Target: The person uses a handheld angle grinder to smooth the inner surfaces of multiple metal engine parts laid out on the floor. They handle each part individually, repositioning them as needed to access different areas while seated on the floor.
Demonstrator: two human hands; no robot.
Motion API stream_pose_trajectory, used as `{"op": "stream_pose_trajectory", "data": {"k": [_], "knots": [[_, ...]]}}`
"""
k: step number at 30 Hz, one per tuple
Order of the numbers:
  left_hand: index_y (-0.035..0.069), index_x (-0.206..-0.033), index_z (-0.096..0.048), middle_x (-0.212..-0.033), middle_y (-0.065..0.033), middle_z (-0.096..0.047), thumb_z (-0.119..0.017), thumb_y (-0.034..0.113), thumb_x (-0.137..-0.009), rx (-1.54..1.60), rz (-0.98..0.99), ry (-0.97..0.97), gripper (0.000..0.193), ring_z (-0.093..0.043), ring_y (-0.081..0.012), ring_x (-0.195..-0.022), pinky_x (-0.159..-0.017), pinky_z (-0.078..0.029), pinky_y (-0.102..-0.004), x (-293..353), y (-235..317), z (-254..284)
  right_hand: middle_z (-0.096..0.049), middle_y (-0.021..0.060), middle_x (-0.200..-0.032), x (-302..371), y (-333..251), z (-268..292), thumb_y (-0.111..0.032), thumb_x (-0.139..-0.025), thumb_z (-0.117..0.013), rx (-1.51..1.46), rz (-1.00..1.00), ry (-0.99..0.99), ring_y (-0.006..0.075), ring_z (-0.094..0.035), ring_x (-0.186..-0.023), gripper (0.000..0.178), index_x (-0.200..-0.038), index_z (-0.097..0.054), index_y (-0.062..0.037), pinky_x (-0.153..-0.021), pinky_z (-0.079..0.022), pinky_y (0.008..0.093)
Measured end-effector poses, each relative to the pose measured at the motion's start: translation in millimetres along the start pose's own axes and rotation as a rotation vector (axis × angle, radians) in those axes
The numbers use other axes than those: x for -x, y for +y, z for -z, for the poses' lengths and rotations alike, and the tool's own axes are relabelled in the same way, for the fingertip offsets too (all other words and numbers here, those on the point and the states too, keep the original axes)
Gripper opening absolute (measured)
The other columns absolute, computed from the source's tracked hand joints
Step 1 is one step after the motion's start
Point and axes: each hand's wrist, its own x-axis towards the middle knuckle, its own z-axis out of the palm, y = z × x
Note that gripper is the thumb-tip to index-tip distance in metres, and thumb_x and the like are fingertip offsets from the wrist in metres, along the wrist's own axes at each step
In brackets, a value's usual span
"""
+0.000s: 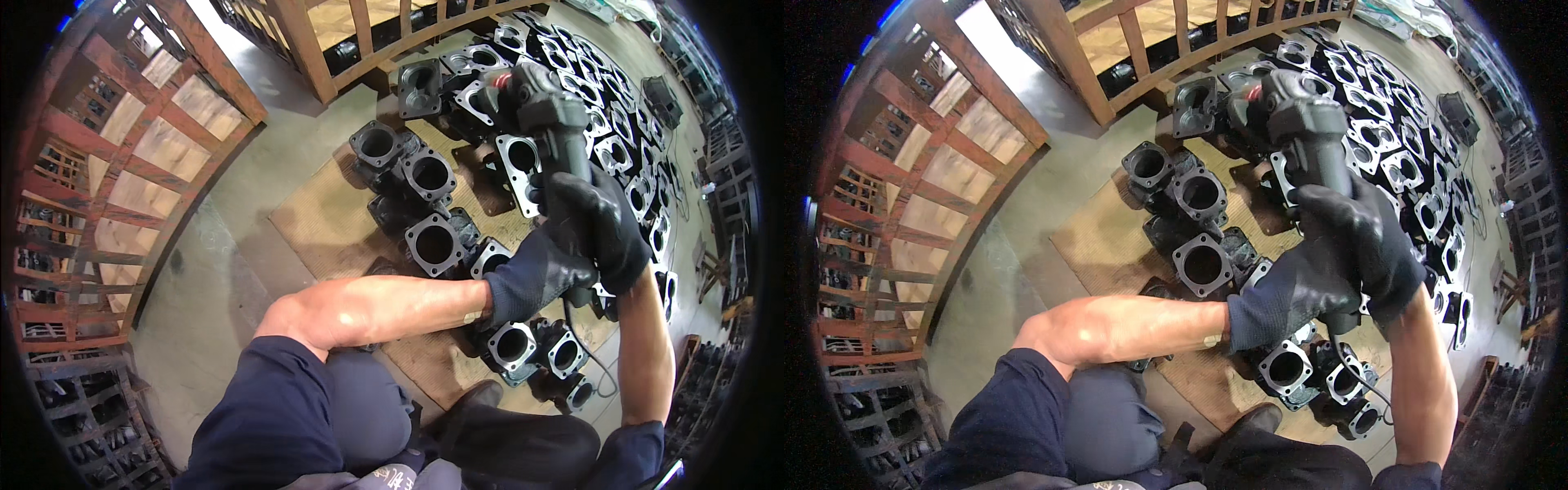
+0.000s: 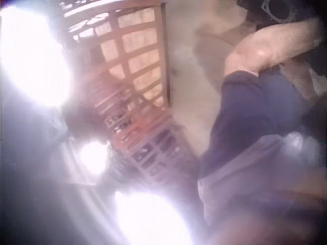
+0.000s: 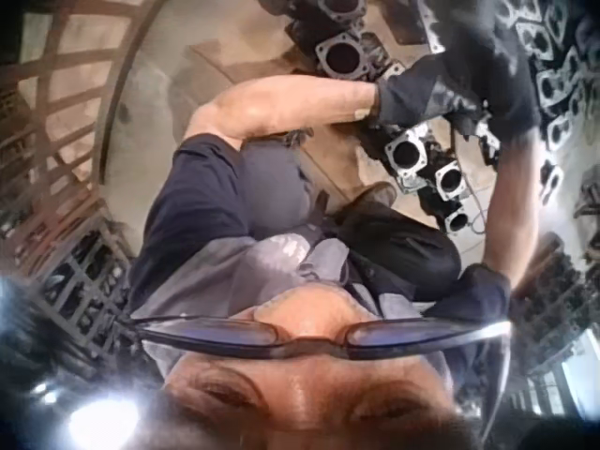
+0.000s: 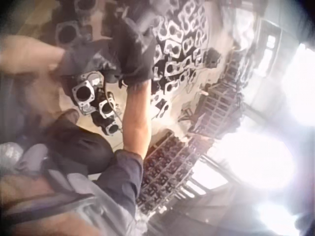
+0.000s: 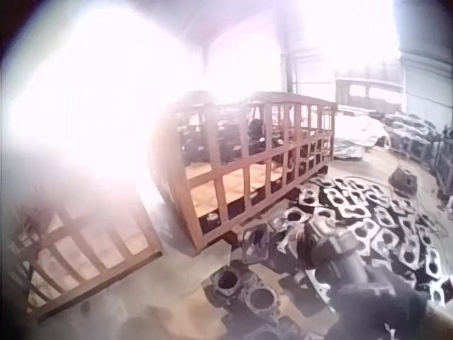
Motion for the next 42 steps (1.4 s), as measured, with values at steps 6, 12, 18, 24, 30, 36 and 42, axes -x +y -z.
{"op": "stream_pose_trajectory", "data": {"k": [6, 12, 18, 24, 30, 36, 42], "knots": [[-0.002, -0.101, -0.057, -0.08, -0.0065, -0.063, -0.073, 0.0, -0.075, 0.261, 0.387, 0.121, 0.031, -0.059, -0.0138, -0.068, -0.061, -0.051, -0.0284, 17.9, 15.5, 29.6, -0.066, 0.0053, -0.085, -64.4, 17.9, -32.2, -0.013, -0.069, -0.067, 0.694, 0.765, -0.068, 0.0246, -0.064, -0.071, 0.026, -0.093, -0.064, -0.0054, -0.065, -0.051, 0.0295], [0.001, -0.108, -0.062, -0.103, -0.007, -0.065, -0.067, 0.008, -0.085, 0.156, 0.513, 0.017, 0.024, -0.06, -0.0128, -0.095, -0.086, -0.05, -0.0289, 39.1, -9.2, 42.1, -0.056, 0.0, -0.069, -66.2, 41.4, -56.9, -0.008, -0.069, -0.067, 0.548, 0.068, -0.184, 0.0088, -0.046, -0.061, 0.017, -0.082, -0.06, 0.0008, -0.054, -0.045, 0.0282], [-0.001, -0.113, -0.059, -0.107, -0.0063, -0.063, -0.065, 0.002, -0.085, 0.291, 0.505, 0.071, 0.028, -0.058, -0.0126, -0.095, -0.084, -0.051, -0.0282, 42.0, -35.9, 56.6, -0.054, 0.007, -0.068, -68.7, 50.9, -91.4, -0.004, -0.053, -0.063, 0.158, -0.416, 0.015, 0.0268, -0.056, -0.06, 0.018, -0.07, -0.059, -0.0063, -0.055, -0.046, 0.0354], [-0.003, -0.116, -0.057, -0.107, -0.0044, -0.061, -0.059, -0.002, -0.089, 0.087, 0.373, 0.116, 0.027, -0.058, -0.0122, -0.096, -0.086, -0.051, -0.027, 49.1, -45.5, 59.0, -0.065, 0.0049, -0.074, -67.0, 60.7, -88.1, -0.007, -0.066, -0.066, 0.264, -0.382, -0.087, 0.0112, -0.055, -0.065, 0.029, -0.093, -0.065, 0.0023, -0.063, -0.049, 0.0299], [-0.001, -0.113, -0.059, -0.104, -0.0106, -0.064, -0.056, 0.01, -0.094, 0.063, 0.448, 0.027, 0.022, -0.059, -0.016, -0.096, -0.087, -0.049, -0.0312, 40.9, -49.8, 76.4, -0.058, 0.0027, -0.073, -76.6, 93.7, -86.6, -0.006, -0.064, -0.062, 0.464, -0.104, -0.149, 0.0109, -0.051, -0.064, 0.025, -0.088, -0.061, 0.0006, -0.06, -0.048, 0.0296], [0.0, -0.095, -0.064, -0.086, -0.0075, -0.066, -0.054, 0.009, -0.095, -0.225, 0.348, 0.006, 0.013, -0.057, -0.0097, -0.081, -0.073, -0.05, -0.0302, 12.6, -14.6, 102.9, -0.065, 0.0124, -0.073, -119.7, 75.3, -89.5, -0.012, -0.065, -0.069, 0.413, -0.469, -0.094, 0.0193, -0.061, -0.064, 0.035, -0.094, -0.06, 0.0052, -0.063, -0.051, 0.0345], [0.001, -0.097, -0.065, -0.089, -0.0024, -0.064, -0.059, 0.009, -0.093, -0.09, 0.311, 0.05, 0.011, -0.055, -0.0074, -0.082, -0.071, -0.049, -0.0262, 24.9, -38.2, 92.5, -0.062, 0.0053, -0.074, -114.1, 66.1, -93.5, -0.01, -0.063, -0.07, 0.282, -0.463, -0.117, 0.0134, -0.053, -0.064, 0.036, -0.094, -0.062, 0.0038, -0.062, -0.049, 0.0299]]}}
